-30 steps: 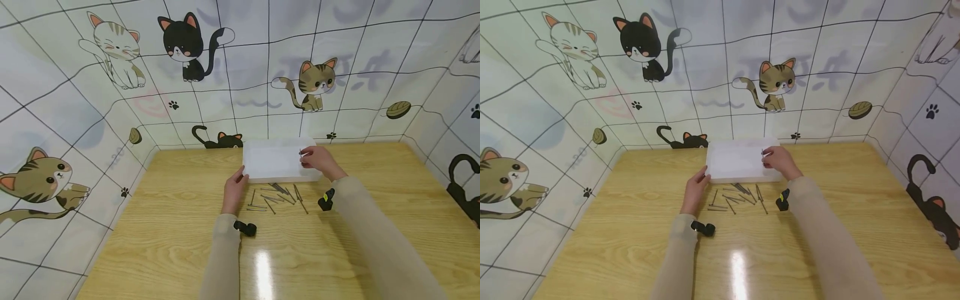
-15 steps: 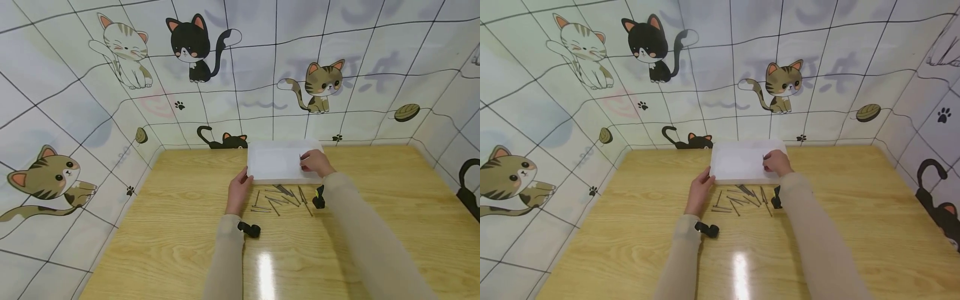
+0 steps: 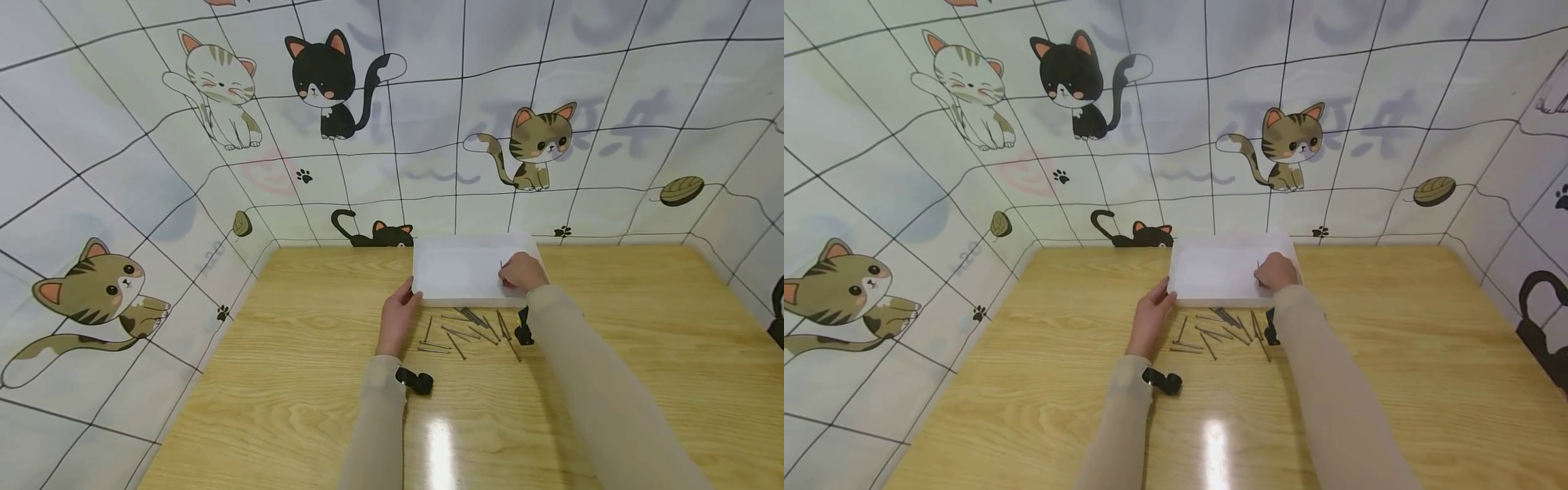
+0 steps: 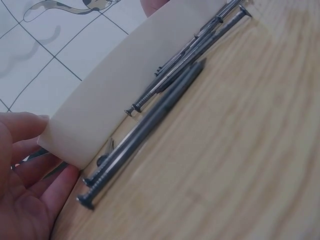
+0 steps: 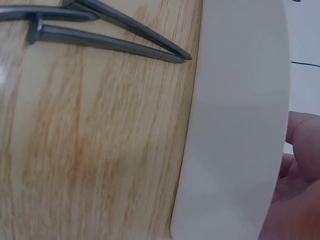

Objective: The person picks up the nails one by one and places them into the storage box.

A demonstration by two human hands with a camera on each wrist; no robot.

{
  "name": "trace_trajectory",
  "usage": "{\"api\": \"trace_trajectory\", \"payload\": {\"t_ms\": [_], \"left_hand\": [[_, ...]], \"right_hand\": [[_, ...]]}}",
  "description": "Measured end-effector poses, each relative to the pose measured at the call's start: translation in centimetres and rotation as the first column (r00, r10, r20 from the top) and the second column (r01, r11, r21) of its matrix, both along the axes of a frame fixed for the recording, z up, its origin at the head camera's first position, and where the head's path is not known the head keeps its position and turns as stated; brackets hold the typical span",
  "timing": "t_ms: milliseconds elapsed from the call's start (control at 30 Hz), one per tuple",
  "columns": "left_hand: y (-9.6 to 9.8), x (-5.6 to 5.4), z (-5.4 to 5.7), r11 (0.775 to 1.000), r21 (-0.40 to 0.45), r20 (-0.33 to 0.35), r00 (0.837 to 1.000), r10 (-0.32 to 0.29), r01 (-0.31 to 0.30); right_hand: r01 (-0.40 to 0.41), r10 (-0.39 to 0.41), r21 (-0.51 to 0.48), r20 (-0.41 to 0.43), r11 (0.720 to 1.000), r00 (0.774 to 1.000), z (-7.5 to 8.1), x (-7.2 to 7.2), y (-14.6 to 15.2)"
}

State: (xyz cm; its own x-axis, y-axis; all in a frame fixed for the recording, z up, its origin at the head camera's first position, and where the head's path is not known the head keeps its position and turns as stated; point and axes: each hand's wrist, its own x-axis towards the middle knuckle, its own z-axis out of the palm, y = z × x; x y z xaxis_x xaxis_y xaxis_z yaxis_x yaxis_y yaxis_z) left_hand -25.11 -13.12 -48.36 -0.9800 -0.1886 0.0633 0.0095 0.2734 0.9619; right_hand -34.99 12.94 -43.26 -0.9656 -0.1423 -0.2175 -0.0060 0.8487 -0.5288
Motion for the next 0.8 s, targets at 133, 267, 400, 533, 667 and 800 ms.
{"api": "trace_trajectory", "payload": {"t_ms": [133, 267, 400, 533, 667, 800], "left_hand": [[0.2, 0.0, 0.0, 1.0, -0.002, -0.001, 1.0, 0.006, -0.006], [0.3, 0.2, 0.1, 1.0, 0.0, 0.006, 1.0, 0.005, -0.005], [0.3, 0.2, 0.0, 1.0, -0.005, 0.012, 1.0, 0.007, -0.007], [0.3, 0.2, 0.0, 1.0, -0.012, 0.008, 1.0, 0.009, -0.009], [0.3, 0.2, 0.0, 1.0, -0.015, 0.006, 1.0, 0.005, -0.005], [0.1, 0.1, 0.0, 1.0, -0.026, 0.009, 1.0, 0.003, -0.003]], "right_hand": [[0.005, -0.005, 0.011, -0.035, 1.0, 0.999, -0.4, -0.1, 0.1], [0.02, -0.017, 0.034, -0.073, 0.999, 0.997, -0.9, -0.2, 0.0], [0.006, -0.003, 0.027, -0.137, 1.0, 0.991, -1.5, -0.2, -0.1], [-0.002, 0.004, 0.015, -0.173, 1.0, 0.985, -1.8, -0.2, 0.0], [0.002, 0.001, 0.019, -0.146, 1.0, 0.989, -1.6, -0.1, 0.1], [-0.014, 0.017, 0.027, -0.108, 1.0, 0.994, -1.0, 0.2, 0.0]]}}
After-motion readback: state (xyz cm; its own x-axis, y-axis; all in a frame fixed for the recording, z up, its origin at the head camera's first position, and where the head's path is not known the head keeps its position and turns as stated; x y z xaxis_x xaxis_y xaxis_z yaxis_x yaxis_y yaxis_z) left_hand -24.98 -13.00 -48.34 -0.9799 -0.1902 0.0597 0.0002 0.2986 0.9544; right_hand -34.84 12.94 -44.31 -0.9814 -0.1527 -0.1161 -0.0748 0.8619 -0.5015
